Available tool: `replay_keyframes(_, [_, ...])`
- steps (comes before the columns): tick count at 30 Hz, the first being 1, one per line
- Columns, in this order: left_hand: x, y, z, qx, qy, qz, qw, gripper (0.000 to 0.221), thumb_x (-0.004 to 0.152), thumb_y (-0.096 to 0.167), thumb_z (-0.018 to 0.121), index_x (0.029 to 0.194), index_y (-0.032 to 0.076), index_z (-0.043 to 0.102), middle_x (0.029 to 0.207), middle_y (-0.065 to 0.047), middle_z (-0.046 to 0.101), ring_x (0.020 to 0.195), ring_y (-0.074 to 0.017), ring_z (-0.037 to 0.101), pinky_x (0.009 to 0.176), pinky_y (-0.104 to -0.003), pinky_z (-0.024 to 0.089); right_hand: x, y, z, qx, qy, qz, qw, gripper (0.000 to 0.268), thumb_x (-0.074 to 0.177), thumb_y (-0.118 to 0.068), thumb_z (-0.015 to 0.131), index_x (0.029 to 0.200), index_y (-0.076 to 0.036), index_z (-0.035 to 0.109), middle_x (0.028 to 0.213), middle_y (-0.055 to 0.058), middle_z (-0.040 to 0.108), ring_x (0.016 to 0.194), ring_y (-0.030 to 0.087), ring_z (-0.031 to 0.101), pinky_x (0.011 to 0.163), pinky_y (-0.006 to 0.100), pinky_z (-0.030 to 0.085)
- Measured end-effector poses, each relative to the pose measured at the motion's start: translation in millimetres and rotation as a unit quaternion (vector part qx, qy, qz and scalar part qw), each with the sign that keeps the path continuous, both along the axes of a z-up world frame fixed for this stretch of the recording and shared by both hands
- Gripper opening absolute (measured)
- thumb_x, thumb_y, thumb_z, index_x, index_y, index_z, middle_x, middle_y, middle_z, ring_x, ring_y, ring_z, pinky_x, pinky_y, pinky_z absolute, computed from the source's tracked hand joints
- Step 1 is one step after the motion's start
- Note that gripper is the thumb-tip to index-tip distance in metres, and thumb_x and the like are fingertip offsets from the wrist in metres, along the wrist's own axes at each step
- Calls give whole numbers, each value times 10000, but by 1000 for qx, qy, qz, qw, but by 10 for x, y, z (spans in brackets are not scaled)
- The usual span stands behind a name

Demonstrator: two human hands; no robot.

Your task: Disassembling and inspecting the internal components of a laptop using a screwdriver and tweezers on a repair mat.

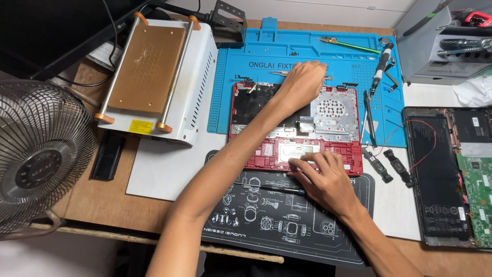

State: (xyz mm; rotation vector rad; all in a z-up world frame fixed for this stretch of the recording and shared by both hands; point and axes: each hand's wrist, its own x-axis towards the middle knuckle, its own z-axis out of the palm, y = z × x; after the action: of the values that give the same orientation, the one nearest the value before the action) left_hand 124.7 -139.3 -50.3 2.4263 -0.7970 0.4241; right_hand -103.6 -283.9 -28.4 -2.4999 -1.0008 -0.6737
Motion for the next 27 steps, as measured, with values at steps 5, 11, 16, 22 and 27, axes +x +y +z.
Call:
replay_keyframes(5, [-128, -60, 305, -62, 53, -13, 997, 96, 891, 62, 546, 813, 56, 603, 728, -124, 641, 724, -404, 693, 676, -488, 531, 2, 1, 10, -3, -5, 1, 1000, 223, 890, -256, 774, 1108, -243, 731, 981, -6, 618, 921, 206, 611, 872, 350, 460])
replay_keyframes(11, [25, -126, 68, -81, 114, -34, 990, 92, 821, 28, 653, 730, 33, 663, 696, -182, 692, 736, -456, 722, 662, -517, 571, 0, -4, 8, -8, -3, 0, 1000, 225, 884, -244, 784, 1103, -239, 733, 985, -2, 615, 926, 209, 608, 874, 353, 458])
replay_keyframes(16, [132, -127, -31, -43, 121, -28, 991, 84, 810, -16, 678, 740, 19, 709, 707, -194, 704, 752, -462, 731, 678, -517, 587, -3, 1, 26, -2, -4, -5, 1000, 208, 892, -230, 781, 1094, -231, 731, 987, 4, 613, 926, 214, 607, 869, 361, 457])
replay_keyframes(22, [111, -139, -71, 32, 27, 12, 999, 128, 772, -38, 676, 655, 9, 655, 680, -175, 641, 678, -431, 698, 644, -485, 587, -1, -8, 21, -11, 6, -1, 1000, 220, 901, -242, 774, 1116, -241, 724, 989, -1, 608, 932, 203, 596, 878, 365, 450])
replay_keyframes(27, [112, -179, -91, 0, 55, 12, 998, 102, 824, 90, 627, 744, 34, 656, 735, -147, 616, 732, -409, 694, 707, -542, 546, 11, -12, 39, -15, 7, 1, 1000, 220, 903, -241, 771, 1116, -244, 720, 989, -9, 610, 935, 201, 596, 880, 362, 449])
